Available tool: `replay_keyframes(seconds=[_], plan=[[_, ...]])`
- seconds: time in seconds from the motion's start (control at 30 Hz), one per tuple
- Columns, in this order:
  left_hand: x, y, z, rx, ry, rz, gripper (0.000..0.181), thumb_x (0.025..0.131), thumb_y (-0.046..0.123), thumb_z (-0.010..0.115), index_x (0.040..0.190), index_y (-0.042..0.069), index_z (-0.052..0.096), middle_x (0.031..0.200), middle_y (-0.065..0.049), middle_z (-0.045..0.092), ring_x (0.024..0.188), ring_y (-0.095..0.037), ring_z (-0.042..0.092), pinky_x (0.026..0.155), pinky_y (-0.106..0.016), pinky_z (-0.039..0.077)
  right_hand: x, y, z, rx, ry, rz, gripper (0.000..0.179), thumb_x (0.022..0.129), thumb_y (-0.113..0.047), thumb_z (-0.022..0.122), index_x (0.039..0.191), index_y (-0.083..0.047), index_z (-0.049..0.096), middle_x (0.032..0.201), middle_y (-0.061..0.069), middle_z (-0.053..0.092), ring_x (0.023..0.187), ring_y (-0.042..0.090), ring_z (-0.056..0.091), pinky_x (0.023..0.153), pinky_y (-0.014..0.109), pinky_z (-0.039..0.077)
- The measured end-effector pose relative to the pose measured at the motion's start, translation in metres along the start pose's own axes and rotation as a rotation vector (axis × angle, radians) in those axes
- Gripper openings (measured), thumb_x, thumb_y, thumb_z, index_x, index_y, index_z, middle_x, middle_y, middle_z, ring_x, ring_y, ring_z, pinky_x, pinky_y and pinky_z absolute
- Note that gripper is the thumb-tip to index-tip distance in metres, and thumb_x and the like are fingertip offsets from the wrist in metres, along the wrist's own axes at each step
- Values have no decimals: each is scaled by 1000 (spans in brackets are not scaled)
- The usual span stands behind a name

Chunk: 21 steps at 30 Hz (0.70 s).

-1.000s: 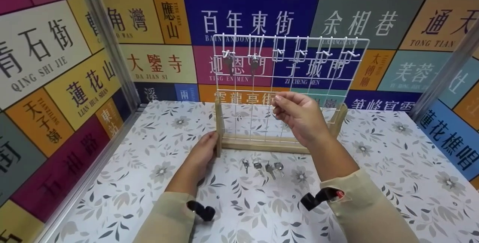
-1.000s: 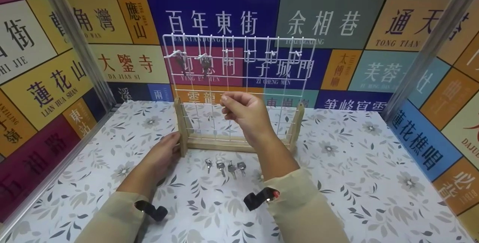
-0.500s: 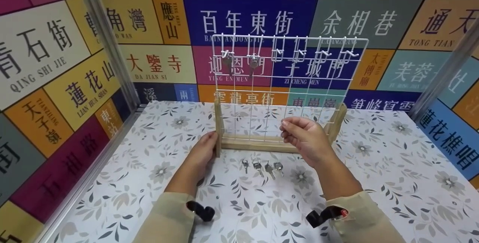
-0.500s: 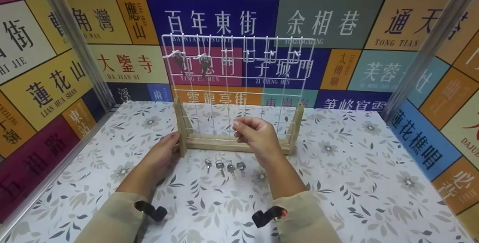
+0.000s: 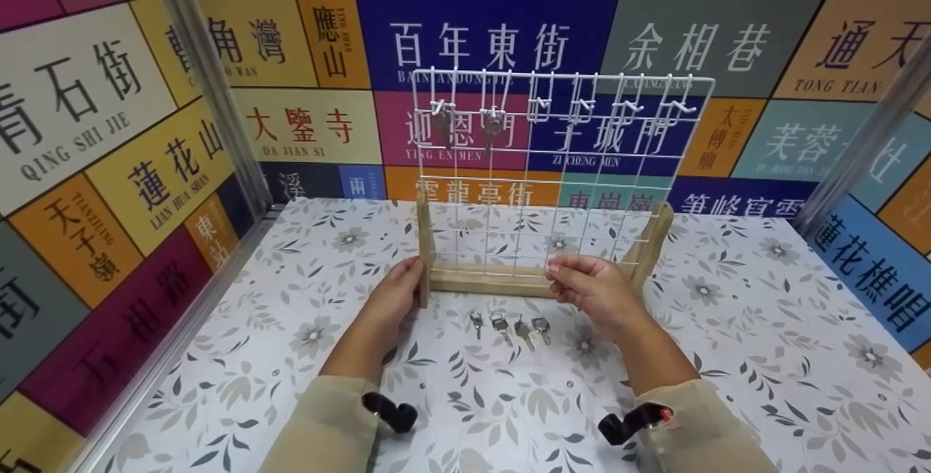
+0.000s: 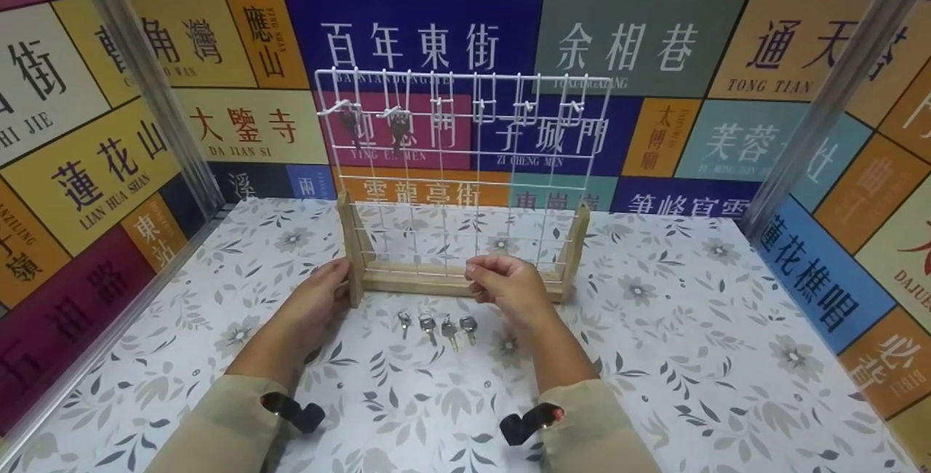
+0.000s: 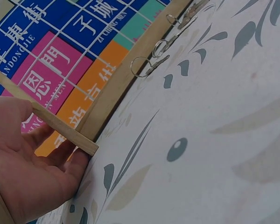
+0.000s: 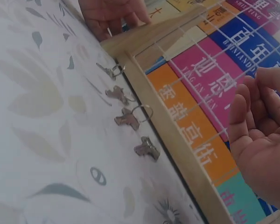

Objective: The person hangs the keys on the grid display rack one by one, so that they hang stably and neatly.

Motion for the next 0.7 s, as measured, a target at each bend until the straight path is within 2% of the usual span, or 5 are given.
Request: replay_keyframes(seconds=[0.23, 0.37, 0.53, 0.7], plan=[[1, 1, 0, 2, 12, -9, 50, 113, 47, 49, 157, 24, 51, 157, -8, 58, 151, -27, 50, 132, -46, 33, 10, 27, -19, -104, 0, 96, 31, 101, -15, 76, 126, 2, 72, 96, -1, 79, 85, 12, 74, 77, 24, 63], [1, 0, 0, -16, 1, 1, 50, 114, 45, 49, 158, 22, 50, 158, -10, 56, 152, -28, 49, 133, -46, 31, 10, 36, -24, -197, -51, 106, 35, 99, -16, 78, 128, 3, 71, 103, 1, 79, 88, 12, 75, 78, 25, 62], [0, 0, 1, -11, 0, 18, 51, 114, 44, 49, 158, 21, 50, 158, -13, 57, 150, -30, 51, 132, -46, 33, 9, 40, -25, -305, -117, 154, 38, 96, -21, 81, 128, -2, 71, 103, 2, 79, 87, 14, 72, 74, 26, 59], [-1, 0, 0, 20, -8, 17, 53, 113, 49, 47, 159, 22, 48, 157, -12, 58, 149, -30, 53, 131, -47, 35, 8, 42, -27, -487, -174, 143, 40, 95, -20, 81, 130, -5, 72, 117, 8, 78, 93, 15, 70, 78, 28, 57]])
Point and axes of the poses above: each hand's wrist, its own x-axis towards the middle knuckle, its own z-axis out of the palm, y = z × x, the point moved 1 cm from there along x, towards the middle knuckle
